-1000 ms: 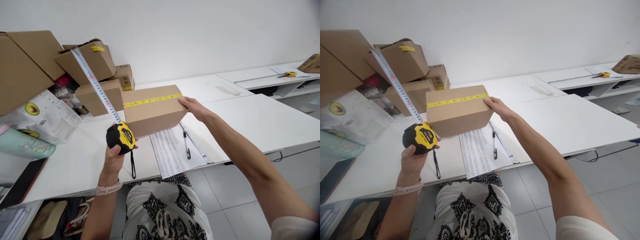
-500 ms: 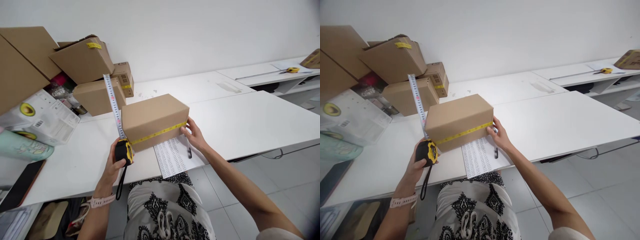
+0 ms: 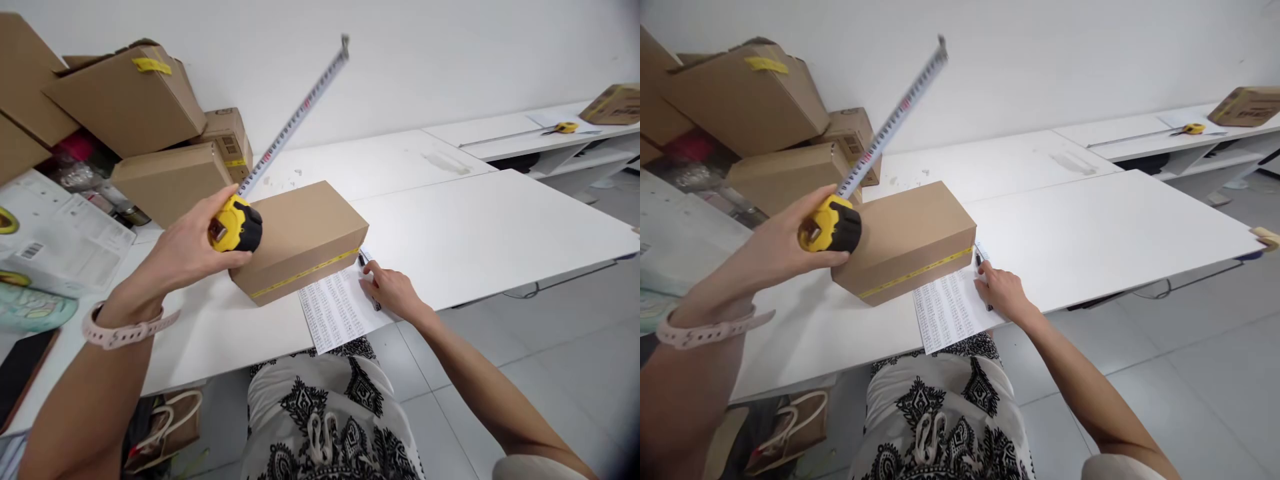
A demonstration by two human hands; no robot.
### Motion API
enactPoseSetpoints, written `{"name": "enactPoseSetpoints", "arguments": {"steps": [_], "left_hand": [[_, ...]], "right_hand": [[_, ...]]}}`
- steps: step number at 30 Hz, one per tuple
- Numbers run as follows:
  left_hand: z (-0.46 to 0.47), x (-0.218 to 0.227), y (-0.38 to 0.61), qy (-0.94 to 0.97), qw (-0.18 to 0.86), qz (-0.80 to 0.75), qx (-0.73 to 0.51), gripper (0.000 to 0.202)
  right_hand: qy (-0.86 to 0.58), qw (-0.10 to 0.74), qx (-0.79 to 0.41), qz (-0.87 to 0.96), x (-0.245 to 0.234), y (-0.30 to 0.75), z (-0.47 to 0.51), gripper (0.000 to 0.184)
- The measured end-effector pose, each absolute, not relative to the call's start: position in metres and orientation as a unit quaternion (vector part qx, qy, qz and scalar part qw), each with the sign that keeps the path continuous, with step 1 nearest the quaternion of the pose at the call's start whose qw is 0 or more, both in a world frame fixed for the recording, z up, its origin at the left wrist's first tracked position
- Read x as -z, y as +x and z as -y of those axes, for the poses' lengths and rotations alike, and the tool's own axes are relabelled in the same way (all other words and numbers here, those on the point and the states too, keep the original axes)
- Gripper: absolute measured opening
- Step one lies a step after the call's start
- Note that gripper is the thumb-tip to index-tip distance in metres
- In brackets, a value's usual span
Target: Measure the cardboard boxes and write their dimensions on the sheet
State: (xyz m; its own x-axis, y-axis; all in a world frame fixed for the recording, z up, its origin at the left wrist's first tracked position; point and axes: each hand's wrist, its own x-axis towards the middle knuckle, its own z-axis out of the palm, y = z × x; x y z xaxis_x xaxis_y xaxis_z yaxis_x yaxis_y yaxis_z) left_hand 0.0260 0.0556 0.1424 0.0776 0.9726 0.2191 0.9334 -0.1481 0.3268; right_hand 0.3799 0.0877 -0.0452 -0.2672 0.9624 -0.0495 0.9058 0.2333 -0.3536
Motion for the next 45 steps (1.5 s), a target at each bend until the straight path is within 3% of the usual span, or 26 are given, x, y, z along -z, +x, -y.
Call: {"name": "enactPoseSetpoints", "arguments": {"steps": [5, 8, 11, 14, 19, 23, 26, 29, 32, 35, 40, 45], "left_hand": [[-0.071, -0.129, 0.045, 0.763, 0.0, -0.637, -0.112, 0.08], [-0.07, -0.114, 0.043, 0.775, -0.011, -0.62, -0.121, 0.072], [-0.067, -0.101, 0.044, 0.775, -0.039, -0.611, -0.157, 0.075], [-0.066, -0.091, 0.047, 0.763, -0.068, -0.612, -0.197, 0.074], [-0.073, -0.08, 0.045, 0.766, -0.119, -0.582, -0.244, 0.067], [-0.083, -0.075, 0.041, 0.771, -0.151, -0.56, -0.262, 0.065], [-0.088, -0.073, 0.041, 0.763, -0.179, -0.547, -0.293, 0.069], [-0.088, -0.069, 0.045, 0.748, -0.235, -0.503, -0.363, 0.066], [-0.083, -0.057, 0.049, 0.748, -0.288, -0.436, -0.41, 0.058], [-0.081, -0.045, 0.052, 0.75, -0.278, -0.458, -0.388, 0.062], [-0.102, -0.044, 0.064, 0.726, -0.174, -0.596, -0.297, 0.067], [-0.139, -0.052, 0.078, 0.753, -0.144, -0.578, -0.279, 0.068]], "right_hand": [[-0.595, 0.205, -0.266, 0.73, 0.044, 0.399, -0.085, 0.03], [-0.573, 0.33, -0.4, 0.635, 0.043, 0.415, -0.08, 0.028], [-0.521, 0.407, -0.451, 0.6, 0.045, 0.427, -0.075, 0.028], [-0.492, 0.41, -0.389, 0.662, 0.054, 0.431, -0.072, 0.026], [-0.475, 0.376, -0.101, 0.789, 0.075, 0.427, -0.072, 0.014], [-0.447, 0.446, 0.041, 0.774, 0.081, 0.425, -0.073, 0.005], [-0.469, 0.547, 0.015, 0.694, 0.077, 0.421, -0.07, 0.015], [-0.519, 0.615, -0.155, 0.573, 0.07, 0.417, -0.071, 0.017], [-0.518, 0.589, -0.384, 0.487, 0.068, 0.417, -0.078, 0.033], [-0.518, 0.523, -0.506, 0.45, 0.07, 0.422, -0.084, 0.043], [-0.56, 0.448, -0.501, 0.485, 0.072, 0.422, -0.08, 0.048], [-0.56, 0.435, -0.473, 0.522, 0.067, 0.416, -0.076, 0.049]]}}
